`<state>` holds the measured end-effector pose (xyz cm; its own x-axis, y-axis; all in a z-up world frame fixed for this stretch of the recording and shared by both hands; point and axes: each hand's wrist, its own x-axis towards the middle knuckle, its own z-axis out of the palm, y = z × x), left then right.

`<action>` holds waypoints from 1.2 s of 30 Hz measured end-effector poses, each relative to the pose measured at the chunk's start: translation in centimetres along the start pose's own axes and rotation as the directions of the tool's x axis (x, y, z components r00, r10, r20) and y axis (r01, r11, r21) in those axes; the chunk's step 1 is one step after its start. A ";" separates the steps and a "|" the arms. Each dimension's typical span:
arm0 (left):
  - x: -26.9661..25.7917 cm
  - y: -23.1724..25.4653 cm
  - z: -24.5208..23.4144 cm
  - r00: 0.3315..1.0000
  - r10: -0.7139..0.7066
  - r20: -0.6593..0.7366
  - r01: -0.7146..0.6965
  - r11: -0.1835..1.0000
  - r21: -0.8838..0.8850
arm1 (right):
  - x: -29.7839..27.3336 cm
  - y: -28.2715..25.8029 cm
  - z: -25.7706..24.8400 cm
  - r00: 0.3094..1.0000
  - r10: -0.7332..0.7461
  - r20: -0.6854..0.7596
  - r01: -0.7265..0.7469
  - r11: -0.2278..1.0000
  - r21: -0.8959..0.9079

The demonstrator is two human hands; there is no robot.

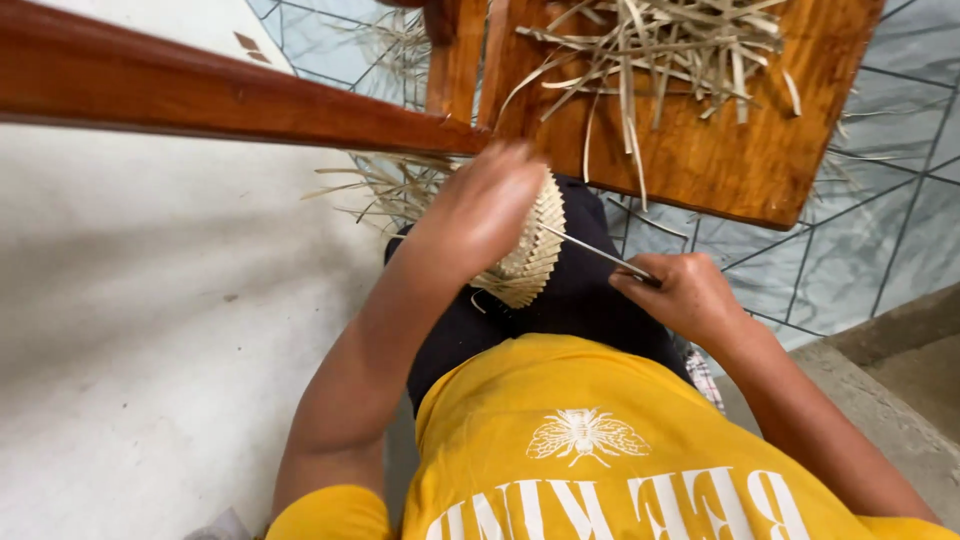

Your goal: Trimming excess dried plant strips from a woven object using a knife

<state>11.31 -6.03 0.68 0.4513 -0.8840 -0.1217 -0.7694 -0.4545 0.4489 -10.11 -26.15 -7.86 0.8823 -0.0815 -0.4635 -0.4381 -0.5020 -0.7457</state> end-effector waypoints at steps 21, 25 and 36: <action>-14.7 -1.4 6.7 0.750 -0.528 0.398 0.607 0.788 -0.100 | 7.9 -6.7 6.2 0.976 -0.044 0.215 0.023 0.995 0.102; -14.0 1.8 2.0 0.652 -0.435 0.621 0.730 0.583 -0.357 | 7.8 -7.2 4.8 0.977 0.012 0.214 -0.099 0.911 0.400; -10.2 1.2 6.0 0.710 -0.687 0.156 0.624 0.510 -0.592 | 4.5 -6.5 5.5 0.986 0.044 0.163 -0.125 0.841 0.526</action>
<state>3.11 1.79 -2.85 0.7785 -0.3324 -0.5324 0.1565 -0.7187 0.6775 -4.21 -18.47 -7.73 0.8223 0.0376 -0.5679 -0.5690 0.0405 -0.8213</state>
